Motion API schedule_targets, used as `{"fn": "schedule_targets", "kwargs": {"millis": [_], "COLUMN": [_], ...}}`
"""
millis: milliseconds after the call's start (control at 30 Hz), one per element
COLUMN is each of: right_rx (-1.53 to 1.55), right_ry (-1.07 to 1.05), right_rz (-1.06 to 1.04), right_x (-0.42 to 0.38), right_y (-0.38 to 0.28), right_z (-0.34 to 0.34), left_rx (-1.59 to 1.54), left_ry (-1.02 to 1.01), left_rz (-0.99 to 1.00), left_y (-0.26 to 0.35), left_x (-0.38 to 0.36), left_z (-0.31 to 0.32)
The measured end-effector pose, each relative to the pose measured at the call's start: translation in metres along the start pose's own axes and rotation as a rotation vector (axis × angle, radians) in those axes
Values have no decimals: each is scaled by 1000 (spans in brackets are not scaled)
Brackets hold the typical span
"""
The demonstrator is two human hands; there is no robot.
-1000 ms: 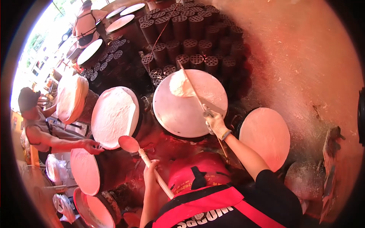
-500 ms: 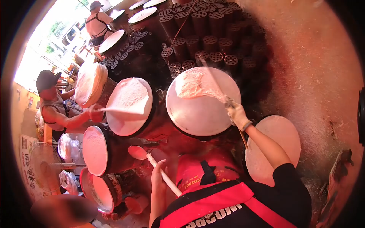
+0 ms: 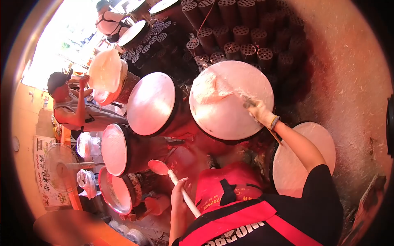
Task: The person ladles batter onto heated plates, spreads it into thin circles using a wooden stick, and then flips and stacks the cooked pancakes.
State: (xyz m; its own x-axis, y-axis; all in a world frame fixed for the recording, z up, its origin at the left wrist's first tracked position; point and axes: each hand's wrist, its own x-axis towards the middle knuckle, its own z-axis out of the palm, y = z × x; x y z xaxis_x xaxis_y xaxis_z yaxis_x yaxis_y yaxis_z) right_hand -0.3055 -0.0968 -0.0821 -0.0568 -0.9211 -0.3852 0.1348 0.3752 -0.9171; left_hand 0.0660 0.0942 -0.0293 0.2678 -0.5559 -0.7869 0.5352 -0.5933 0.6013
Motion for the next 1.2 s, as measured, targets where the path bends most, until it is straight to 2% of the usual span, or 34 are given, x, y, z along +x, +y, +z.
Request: {"fn": "schedule_targets", "kwargs": {"millis": [100, 200, 267, 400, 433, 467, 533, 567, 600, 633, 667, 733, 767, 800, 833, 867, 900, 1000, 1033, 1067, 1200], "right_rx": [-74, -71, 64, 354, 355, 198, 183, 141, 161, 247, 235, 275, 468, 661, 680, 572, 621, 481, 350, 480, 109], "right_ry": [-250, -292, -234, 372, 388, 378, 174, 108, 99, 90, 148, 320, 336, 348, 333, 396, 354, 427, 507, 496, 1001], "right_rz": [147, 213, 158, 87, 54, 175, 23, 100, 42, 132, 132, 119, 135, 152, 25, -24, -83, -200, -254, -273, -418], "right_x": [-35, -98, -123, -128, -123, -122, -136, -166, -183, -210, -234, -255, -254, -245, -226, -197, -159, -26, 9, 40, 161], "right_y": [2, 8, 24, 55, 63, 69, 77, 79, 100, 102, 101, 151, 148, 146, 122, 106, 107, 97, 84, 75, 110], "right_z": [9, -5, -10, 36, 49, 60, 85, 87, 92, 96, 107, 132, 157, 189, 225, 257, 278, 334, 346, 359, 376], "left_rx": [96, 150, 186, 269, 301, 329, 390, 415, 435, 435, 474, 509, 508, 506, 486, 478, 432, 353, 367, 380, 353], "left_ry": [4, -42, -120, -191, -261, -332, -368, -397, -425, -446, -456, -479, -480, -478, -502, -506, -514, -484, -455, -426, -317], "left_rz": [-1, 0, -9, -32, -21, -10, -12, -5, 1, -11, 2, 1, -26, -53, -29, -39, -33, -27, 13, 51, 132], "left_y": [10, 20, 25, 51, 56, 62, 80, 88, 96, 103, 110, 122, 127, 131, 134, 137, 142, 164, 165, 165, 168], "left_x": [1, 10, 29, 43, 53, 63, 66, 68, 73, 79, 85, 100, 109, 116, 124, 126, 124, 97, 100, 103, 108], "left_z": [3, 11, 6, 18, 13, 9, 10, 10, 5, -1, -8, -26, -38, -51, -66, -82, -95, -125, -142, -159, -204]}}
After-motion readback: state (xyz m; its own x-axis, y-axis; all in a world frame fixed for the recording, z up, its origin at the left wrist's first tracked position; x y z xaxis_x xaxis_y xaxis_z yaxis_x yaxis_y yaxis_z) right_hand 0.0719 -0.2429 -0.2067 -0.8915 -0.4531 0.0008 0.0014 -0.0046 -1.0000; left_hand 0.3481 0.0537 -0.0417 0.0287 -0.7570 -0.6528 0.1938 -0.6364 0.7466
